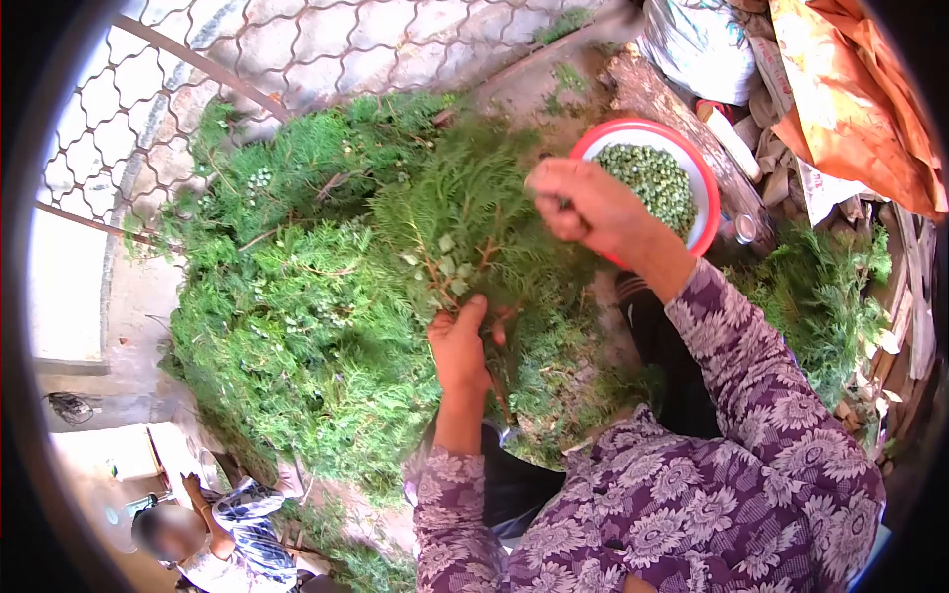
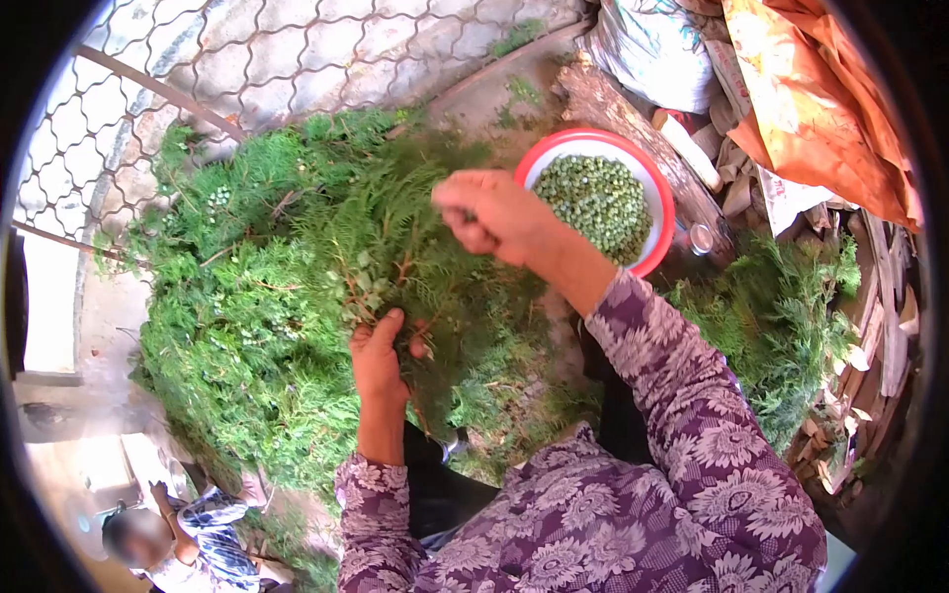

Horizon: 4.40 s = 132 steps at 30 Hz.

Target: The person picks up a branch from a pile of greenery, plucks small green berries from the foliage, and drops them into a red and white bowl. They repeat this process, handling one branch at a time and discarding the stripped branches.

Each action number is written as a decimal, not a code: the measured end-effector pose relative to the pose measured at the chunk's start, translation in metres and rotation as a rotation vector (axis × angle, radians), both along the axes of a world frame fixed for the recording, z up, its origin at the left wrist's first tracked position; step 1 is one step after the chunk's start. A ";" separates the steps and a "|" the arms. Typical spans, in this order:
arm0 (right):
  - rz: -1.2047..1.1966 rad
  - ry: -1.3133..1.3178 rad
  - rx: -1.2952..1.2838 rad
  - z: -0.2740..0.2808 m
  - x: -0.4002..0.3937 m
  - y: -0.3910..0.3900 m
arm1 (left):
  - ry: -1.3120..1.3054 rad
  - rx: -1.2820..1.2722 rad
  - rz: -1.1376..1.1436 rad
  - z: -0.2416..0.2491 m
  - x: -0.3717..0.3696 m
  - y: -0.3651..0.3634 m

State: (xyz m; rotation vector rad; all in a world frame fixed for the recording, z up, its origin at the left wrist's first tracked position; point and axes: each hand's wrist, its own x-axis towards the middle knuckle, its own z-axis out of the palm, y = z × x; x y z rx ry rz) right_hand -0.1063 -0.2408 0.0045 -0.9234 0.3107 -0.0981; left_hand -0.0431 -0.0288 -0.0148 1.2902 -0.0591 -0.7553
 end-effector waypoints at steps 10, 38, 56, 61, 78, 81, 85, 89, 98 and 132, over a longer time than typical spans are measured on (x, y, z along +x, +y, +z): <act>-0.601 -0.005 -0.330 -0.002 -0.010 -0.053 | 0.018 -0.031 0.097 0.000 0.009 0.006; 0.583 0.520 -1.693 -0.183 0.007 -0.014 | -0.014 -0.094 0.156 0.032 0.009 0.050; 0.656 0.738 -1.267 -0.358 -0.077 0.022 | 0.067 -0.031 0.416 0.044 0.008 0.061; 0.038 0.616 -1.403 -0.346 -0.058 0.020 | 0.082 0.021 0.408 0.046 -0.001 0.063; -0.264 0.879 -1.037 -0.375 -0.072 0.041 | 0.044 0.237 0.407 0.054 -0.003 0.051; -0.508 0.967 -1.242 -0.383 -0.079 0.025 | 0.026 0.244 0.418 0.052 -0.009 0.049; -0.507 0.869 -1.455 -0.413 -0.069 -0.004 | 0.037 0.198 0.414 0.046 -0.007 0.055; -0.327 1.071 -1.400 -0.410 -0.051 -0.006 | 0.077 0.120 0.391 0.043 -0.006 0.053; -0.484 1.005 -1.223 -0.398 -0.065 -0.003 | 0.058 0.197 0.425 0.045 -0.009 0.049; 0.229 0.550 -1.035 -0.380 -0.044 0.078 | 0.004 0.204 0.463 0.053 -0.007 0.055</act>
